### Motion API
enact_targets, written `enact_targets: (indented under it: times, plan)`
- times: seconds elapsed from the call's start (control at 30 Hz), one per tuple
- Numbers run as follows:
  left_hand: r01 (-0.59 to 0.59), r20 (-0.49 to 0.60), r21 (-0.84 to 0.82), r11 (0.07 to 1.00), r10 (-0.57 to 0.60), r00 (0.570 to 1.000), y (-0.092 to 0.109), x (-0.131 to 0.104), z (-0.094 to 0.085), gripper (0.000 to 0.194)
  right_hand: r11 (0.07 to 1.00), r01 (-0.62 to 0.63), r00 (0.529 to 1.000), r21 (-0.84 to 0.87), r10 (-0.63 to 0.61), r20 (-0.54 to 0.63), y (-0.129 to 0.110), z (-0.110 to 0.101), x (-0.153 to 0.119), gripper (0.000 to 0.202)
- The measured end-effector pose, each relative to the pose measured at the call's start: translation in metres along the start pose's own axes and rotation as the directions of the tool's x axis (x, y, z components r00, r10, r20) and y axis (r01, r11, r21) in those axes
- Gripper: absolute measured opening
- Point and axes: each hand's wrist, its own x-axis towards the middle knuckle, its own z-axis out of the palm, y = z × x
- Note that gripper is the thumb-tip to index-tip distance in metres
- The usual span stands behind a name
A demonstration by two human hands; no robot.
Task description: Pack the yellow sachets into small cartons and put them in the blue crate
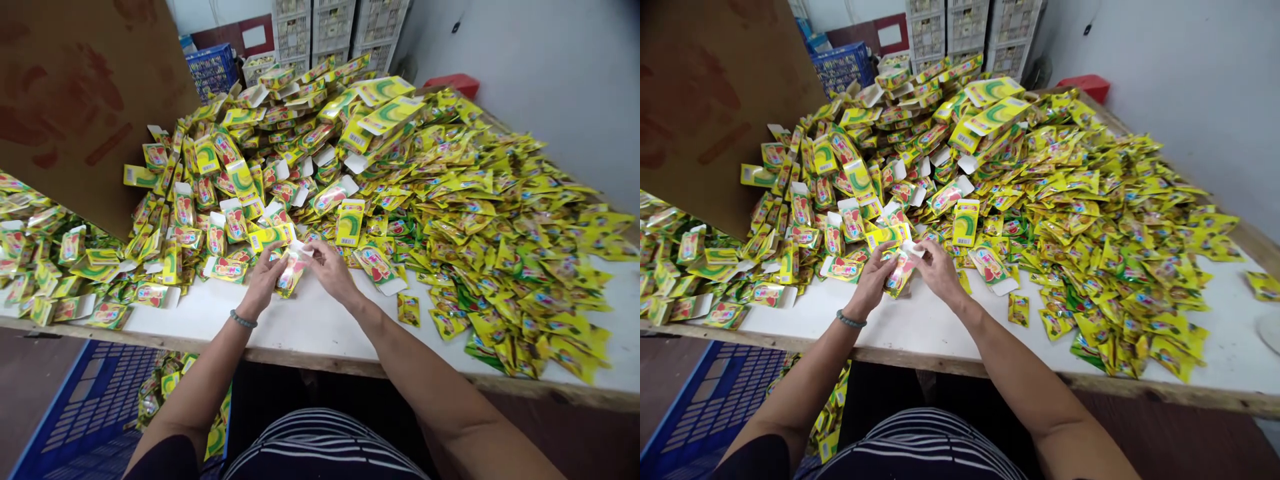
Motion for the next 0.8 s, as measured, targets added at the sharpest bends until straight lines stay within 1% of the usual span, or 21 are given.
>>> enact_targets:
  times: [0.03, 0.07, 0.13, 0.17, 0.2, 0.27, 0.3, 0.37, 0.43, 0.47, 0.57, 0.6, 0.67, 0.73, 0.8]
  plan:
    - [-0.027, -0.021, 0.009, 1.000, 0.028, 0.999, 0.000, 0.002, 0.003, 0.066, 0.998, -0.031, 0.999, 0.060, 0.031, -0.010, -0.001, -0.002, 0.001, 0.039]
    - [-0.047, -0.035, 0.020, 0.999, 0.048, 0.998, 0.000, 0.003, 0.006, 0.067, 0.992, -0.061, 0.998, 0.114, 0.060, 0.009, -0.001, -0.003, 0.002, 0.042]
    - [-0.055, -0.033, 0.041, 0.998, 0.056, 0.998, -0.002, 0.005, 0.011, 0.068, 0.976, -0.105, 0.992, 0.190, 0.089, 0.090, -0.001, -0.003, 0.002, 0.042]
    - [-0.050, -0.023, 0.048, 0.998, 0.051, 0.998, -0.004, 0.005, 0.013, 0.068, 0.968, -0.117, 0.989, 0.222, 0.094, 0.113, -0.001, -0.002, 0.002, 0.041]
    - [-0.045, -0.015, 0.047, 0.998, 0.046, 0.999, -0.005, 0.004, 0.014, 0.067, 0.958, -0.123, 0.989, 0.259, 0.096, 0.115, -0.001, 0.000, 0.002, 0.041]
    - [-0.045, -0.014, 0.029, 0.999, 0.045, 0.999, -0.009, 0.003, 0.015, 0.066, 0.944, -0.115, 0.993, 0.310, 0.098, 0.072, 0.000, 0.003, 0.000, 0.043]
    - [-0.047, -0.022, 0.017, 0.999, 0.047, 0.999, -0.010, 0.002, 0.015, 0.065, 0.948, -0.103, 0.995, 0.303, 0.095, 0.041, 0.001, 0.004, 0.000, 0.041]
    - [-0.051, -0.030, 0.005, 0.999, 0.052, 0.998, -0.011, 0.001, 0.012, 0.061, 0.973, -0.073, 0.997, 0.218, 0.073, 0.005, 0.003, 0.005, -0.001, 0.034]
    - [-0.040, -0.027, 0.014, 0.999, 0.040, 0.999, -0.011, 0.001, 0.008, 0.055, 0.993, -0.054, 0.998, 0.101, 0.052, 0.016, 0.005, 0.006, -0.001, 0.033]
    - [-0.031, -0.025, 0.023, 0.999, 0.032, 0.999, -0.011, 0.002, 0.006, 0.053, 0.995, -0.053, 0.998, 0.081, 0.051, 0.025, 0.006, 0.006, -0.001, 0.034]
    - [-0.020, -0.020, 0.057, 0.998, 0.021, 1.000, -0.010, 0.003, 0.001, 0.053, 0.982, -0.080, 0.996, 0.170, 0.073, 0.047, 0.006, 0.004, 0.002, 0.028]
    - [-0.022, -0.017, 0.061, 0.998, 0.023, 1.000, -0.010, 0.003, 0.000, 0.054, 0.979, -0.079, 0.996, 0.187, 0.071, 0.048, 0.005, 0.003, 0.002, 0.030]
    - [-0.025, -0.024, 0.045, 0.999, 0.026, 0.999, -0.010, 0.002, -0.001, 0.055, 0.991, -0.036, 0.998, 0.131, 0.030, 0.048, 0.003, 0.002, 0.002, 0.033]
    - [-0.030, -0.055, 0.019, 0.999, 0.031, 0.998, -0.011, 0.001, -0.002, 0.057, 0.999, 0.019, 0.999, 0.027, -0.020, 0.040, 0.000, 0.001, -0.001, 0.028]
    - [-0.038, -0.092, 0.015, 0.999, 0.040, 0.995, -0.011, 0.000, -0.001, 0.058, 1.000, 0.016, 0.999, -0.005, -0.016, 0.037, -0.003, 0.001, -0.003, 0.030]
